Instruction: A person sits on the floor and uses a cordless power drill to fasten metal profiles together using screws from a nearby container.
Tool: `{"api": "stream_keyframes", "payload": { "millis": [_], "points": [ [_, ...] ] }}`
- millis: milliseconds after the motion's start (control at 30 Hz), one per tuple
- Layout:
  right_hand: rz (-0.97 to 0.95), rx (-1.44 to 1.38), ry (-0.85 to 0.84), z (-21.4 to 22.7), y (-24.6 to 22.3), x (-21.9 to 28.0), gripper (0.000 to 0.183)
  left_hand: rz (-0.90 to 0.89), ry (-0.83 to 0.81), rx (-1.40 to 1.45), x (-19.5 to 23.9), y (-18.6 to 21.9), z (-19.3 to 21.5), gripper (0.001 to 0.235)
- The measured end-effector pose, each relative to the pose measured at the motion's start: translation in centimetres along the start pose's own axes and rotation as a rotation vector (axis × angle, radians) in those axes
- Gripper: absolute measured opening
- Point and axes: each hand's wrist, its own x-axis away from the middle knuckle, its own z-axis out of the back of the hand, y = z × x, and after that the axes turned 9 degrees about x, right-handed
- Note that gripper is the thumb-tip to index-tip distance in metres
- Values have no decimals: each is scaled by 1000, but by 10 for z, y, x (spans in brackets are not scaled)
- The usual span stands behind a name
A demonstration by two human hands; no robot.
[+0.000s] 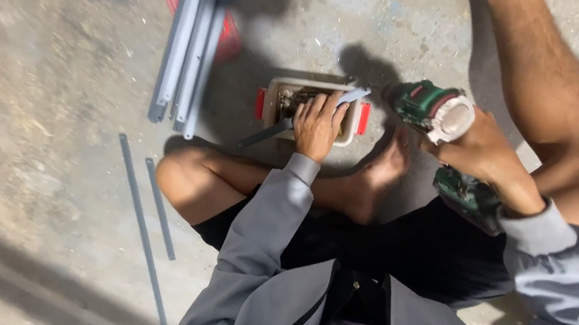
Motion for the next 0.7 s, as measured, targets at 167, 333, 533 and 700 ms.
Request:
{"api": "stream_keyframes", "payload": {
  "millis": [167,333,533,700],
  "points": [
    [-110,223,-200,19,-62,-6,61,-20,76,-32,-12,8,6,31],
    [-159,379,-258,0,-54,-24,66,-11,93,-20,-10,7,2,30],
    [-199,346,-228,0,-43,-33,67,-4,97,-13,-12,11,6,29],
    [-68,282,-139,4,-34,-41,53,18,71,-34,-9,13,5,29]
  ]
}}
